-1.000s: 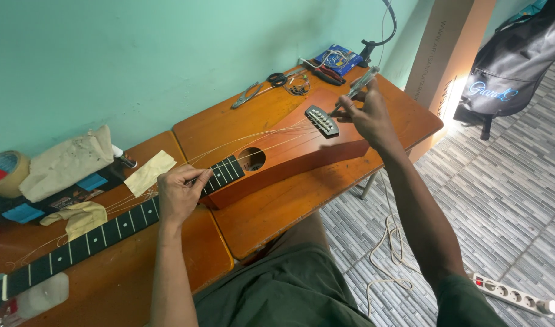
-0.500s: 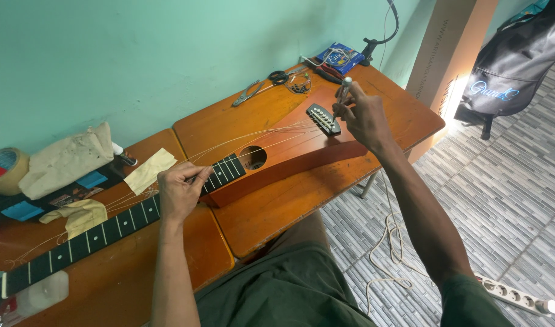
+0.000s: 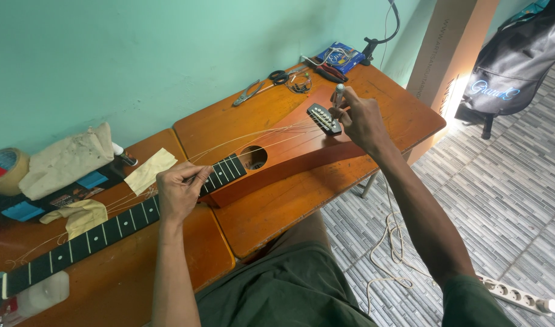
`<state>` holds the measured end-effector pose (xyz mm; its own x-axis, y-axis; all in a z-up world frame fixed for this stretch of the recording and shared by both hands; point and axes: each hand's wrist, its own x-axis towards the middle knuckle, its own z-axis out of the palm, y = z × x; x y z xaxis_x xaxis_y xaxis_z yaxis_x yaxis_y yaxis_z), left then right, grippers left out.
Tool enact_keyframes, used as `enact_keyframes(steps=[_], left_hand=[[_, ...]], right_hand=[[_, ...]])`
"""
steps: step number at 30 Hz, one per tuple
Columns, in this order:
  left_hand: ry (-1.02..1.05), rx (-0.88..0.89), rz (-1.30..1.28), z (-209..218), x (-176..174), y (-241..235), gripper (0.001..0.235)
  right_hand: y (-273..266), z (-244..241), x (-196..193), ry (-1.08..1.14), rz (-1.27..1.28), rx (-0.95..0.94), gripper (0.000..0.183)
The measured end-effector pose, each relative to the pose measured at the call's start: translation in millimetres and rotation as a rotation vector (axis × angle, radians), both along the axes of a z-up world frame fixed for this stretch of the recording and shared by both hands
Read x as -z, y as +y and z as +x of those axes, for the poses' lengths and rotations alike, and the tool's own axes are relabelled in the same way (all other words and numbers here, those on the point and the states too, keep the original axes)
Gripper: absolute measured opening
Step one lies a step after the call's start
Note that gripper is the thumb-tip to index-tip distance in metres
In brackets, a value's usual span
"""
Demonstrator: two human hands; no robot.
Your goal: The person strings an acoustic guitar by first threading a new string through the tuning peg at the headstock and winding it. They then move to the bridge, thread the string through the saddle, and use a string winder tool to tighten the string at the headstock.
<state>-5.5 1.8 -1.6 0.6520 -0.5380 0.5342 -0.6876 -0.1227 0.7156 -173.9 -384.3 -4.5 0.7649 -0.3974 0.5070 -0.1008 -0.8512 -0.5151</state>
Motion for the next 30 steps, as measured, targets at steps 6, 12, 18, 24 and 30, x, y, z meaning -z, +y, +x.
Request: enact_keyframes(steps=[6,12,18,24,30], left_hand=[[-0.048,0.009,-0.063,-1.5,4.9,-5.1,0.009],[-0.062,-0.033,-0.092,-5.7,2.3,-12.4,0.012],[-0.042,-0.031,-0.12,-5.4,1.4,-10.1,0.01],[-0.034,-0.028,-0.136,-6.9,0.6,-9.5,0.011],[-0.031,-0.018,-0.152,-8.0,-1.0,-9.5,0.009]], right_hand=[[2.5,2.8,0.7,-0.018,-0.042,-0.03,0.022],[7.7,2.0,-2.9,-0.041,-0.115,-0.023,0.021],[4.6,3.5,-3.7,-0.036,-0.093,-0.05,0.019],[1.9,6.4,2.7,-0.002,-0.1,-0.051,0.02],[2.1,5.1,0.0,0.029,-0.053,-0.044,0.018]])
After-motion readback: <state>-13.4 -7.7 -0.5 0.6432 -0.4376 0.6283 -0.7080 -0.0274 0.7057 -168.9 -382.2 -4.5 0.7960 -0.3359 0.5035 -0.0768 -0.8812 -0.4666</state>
